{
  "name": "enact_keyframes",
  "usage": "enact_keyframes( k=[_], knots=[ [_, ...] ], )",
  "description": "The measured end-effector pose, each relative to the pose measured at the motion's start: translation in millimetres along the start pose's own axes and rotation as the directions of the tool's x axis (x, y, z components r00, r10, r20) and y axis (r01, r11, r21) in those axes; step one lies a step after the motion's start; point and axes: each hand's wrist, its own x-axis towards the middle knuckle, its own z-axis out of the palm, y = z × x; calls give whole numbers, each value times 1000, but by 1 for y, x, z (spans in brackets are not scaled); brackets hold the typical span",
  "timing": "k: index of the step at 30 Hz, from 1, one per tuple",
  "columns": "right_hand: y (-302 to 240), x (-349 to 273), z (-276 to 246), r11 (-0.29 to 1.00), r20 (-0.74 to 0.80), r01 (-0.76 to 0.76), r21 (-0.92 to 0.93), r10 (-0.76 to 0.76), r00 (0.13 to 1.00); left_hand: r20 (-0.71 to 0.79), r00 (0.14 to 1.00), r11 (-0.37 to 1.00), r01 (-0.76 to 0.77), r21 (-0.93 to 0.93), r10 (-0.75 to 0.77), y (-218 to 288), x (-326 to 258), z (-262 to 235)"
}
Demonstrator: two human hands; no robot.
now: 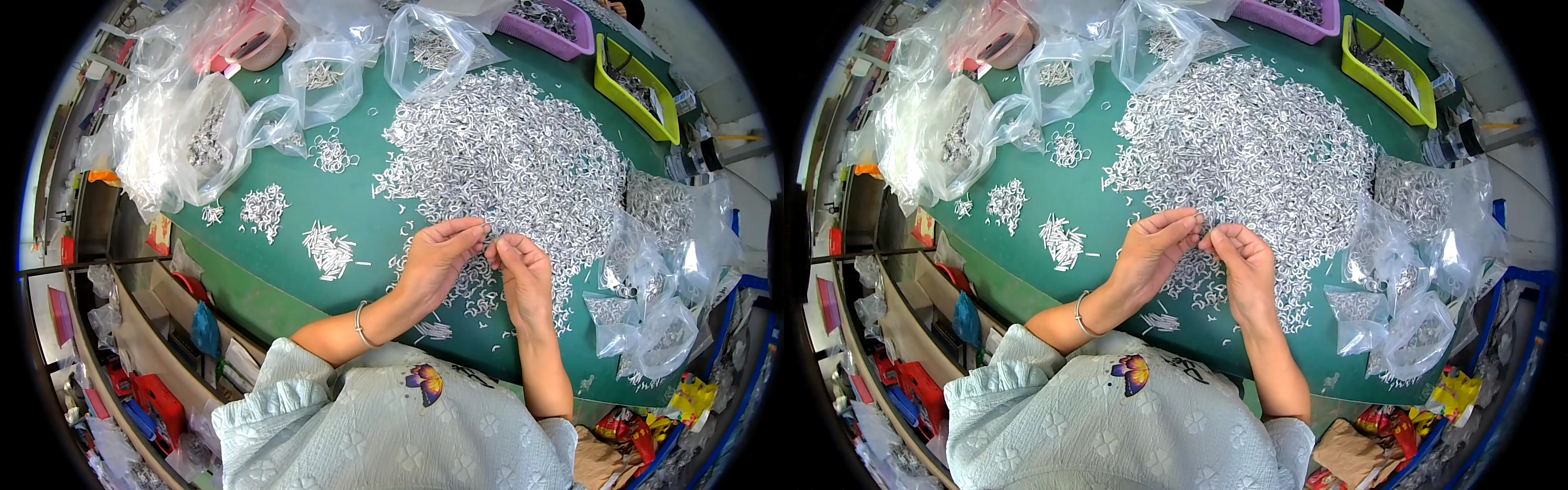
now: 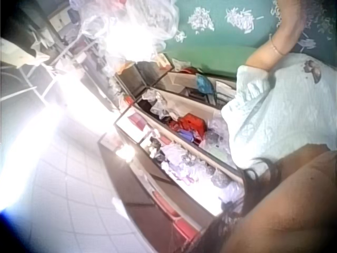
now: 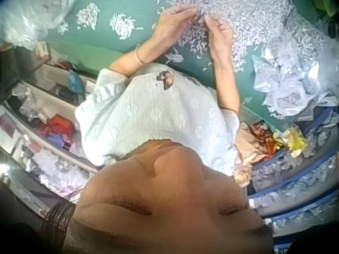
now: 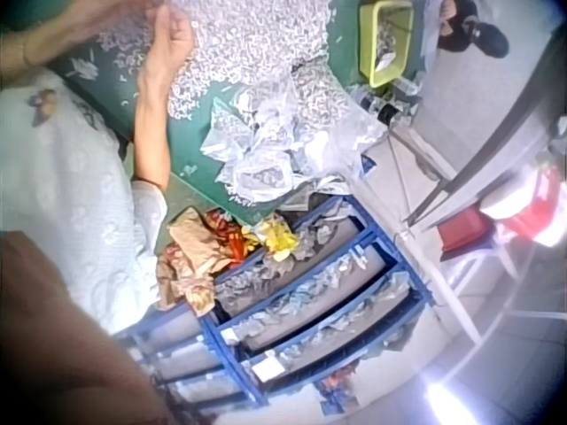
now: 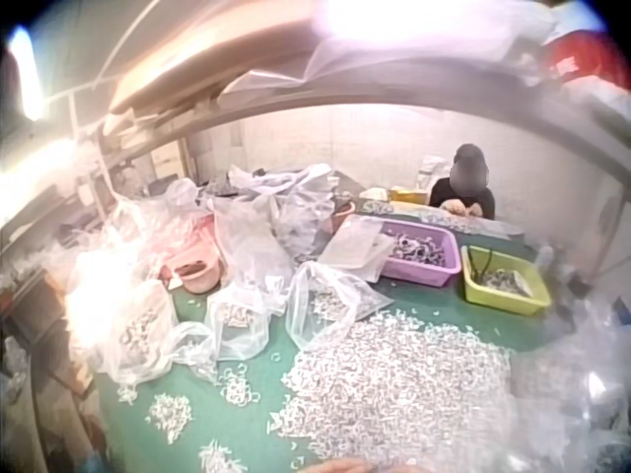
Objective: The person sorts through a large pile of small white metal components by hand, separating them into smaller organized groups on the table surface.
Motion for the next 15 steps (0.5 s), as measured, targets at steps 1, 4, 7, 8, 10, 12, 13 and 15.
enact_keyframes(
  k=[1, 4, 7, 8, 10, 12, 13, 15],
  knots=[
    [0, 0, -1, 1000, 5, -3, 14, 3, 1000, -1, 1000, 1000, 4, -2, -4, 0, 0, 0],
    [2, 2, -5, 999, 16, -9, 53, 8, 1000, -1, 1000, 1000, 13, -8, -13, -2, 2, -1],
    [2, 3, -8, 997, -3, -12, 72, 13, 1000, 15, 1000, 1000, 17, 1, -17, -1, 2, 0],
    [1, 4, -9, 998, -21, -16, 69, 17, 1000, 9, 1000, 1000, 21, 0, -21, -1, 3, 0],
    [0, 4, -13, 997, -48, -18, 70, 22, 999, -5, 999, 999, 32, -2, -32, -1, 4, 1],
    [0, 5, -19, 997, -67, -16, 80, 21, 997, -6, 999, 999, 36, 14, -36, 2, 3, 5],
    [0, 5, -22, 999, -77, -2, 48, 6, 997, -8, 999, 999, 39, 22, -39, 3, 3, 7],
    [0, 5, -27, 1000, -96, 25, -17, -27, 995, 8, 999, 998, 48, 32, -48, 4, 4, 7]
  ],
)
